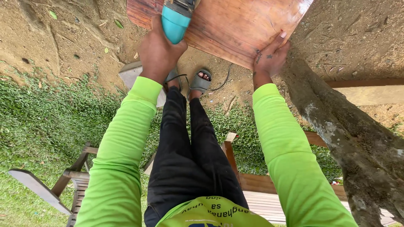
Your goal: Sanding a wooden tabletop with an electric orbital sander.
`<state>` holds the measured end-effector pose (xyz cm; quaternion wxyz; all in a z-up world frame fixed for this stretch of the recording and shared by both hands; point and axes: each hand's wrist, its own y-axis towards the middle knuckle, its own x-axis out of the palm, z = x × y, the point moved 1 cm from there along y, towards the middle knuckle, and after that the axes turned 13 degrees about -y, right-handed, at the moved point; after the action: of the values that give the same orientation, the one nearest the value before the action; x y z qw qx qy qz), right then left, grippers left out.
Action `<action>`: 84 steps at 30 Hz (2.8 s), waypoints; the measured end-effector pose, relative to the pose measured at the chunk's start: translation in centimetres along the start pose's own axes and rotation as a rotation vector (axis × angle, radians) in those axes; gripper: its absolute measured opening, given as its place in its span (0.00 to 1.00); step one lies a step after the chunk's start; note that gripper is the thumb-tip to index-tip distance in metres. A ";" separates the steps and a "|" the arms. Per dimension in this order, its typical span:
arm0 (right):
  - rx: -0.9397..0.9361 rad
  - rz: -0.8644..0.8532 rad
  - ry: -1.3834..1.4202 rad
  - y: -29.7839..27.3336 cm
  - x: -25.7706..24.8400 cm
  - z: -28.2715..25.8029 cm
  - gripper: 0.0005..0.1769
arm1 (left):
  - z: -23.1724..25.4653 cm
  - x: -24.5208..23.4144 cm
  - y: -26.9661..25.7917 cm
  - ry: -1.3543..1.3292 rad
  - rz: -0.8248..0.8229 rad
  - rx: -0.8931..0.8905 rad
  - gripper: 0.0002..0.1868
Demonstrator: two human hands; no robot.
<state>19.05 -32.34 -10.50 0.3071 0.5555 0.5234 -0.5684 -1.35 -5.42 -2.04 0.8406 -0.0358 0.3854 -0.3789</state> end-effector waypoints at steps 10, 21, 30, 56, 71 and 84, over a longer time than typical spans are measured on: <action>-0.015 -0.027 0.048 0.4 0.7 1.0 0.42 | 3.9 3.7 -2.2 0.026 -0.256 0.117 0.31; -0.051 -0.043 0.126 0.6 0.8 1.5 0.50 | 4.2 3.0 -1.6 0.037 -0.193 0.055 0.32; -0.027 -0.066 0.157 0.5 0.6 1.4 0.52 | 3.1 3.0 -2.7 0.070 -0.248 0.033 0.31; -0.041 -0.068 0.210 0.8 1.3 1.7 0.53 | -3.2 -2.1 -4.0 -0.100 0.010 -0.034 0.30; -0.098 -0.092 0.323 1.8 2.2 3.1 0.55 | -0.2 1.7 -8.3 -0.075 -0.208 -0.037 0.36; -0.110 -0.042 0.295 3.0 3.9 4.2 0.53 | 0.2 4.2 -10.9 -0.045 -0.239 0.021 0.34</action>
<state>19.84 -36.14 -15.63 0.2448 0.6044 0.6047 -0.4573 -6.10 -15.99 -0.61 0.7982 -0.0815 0.3554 -0.4795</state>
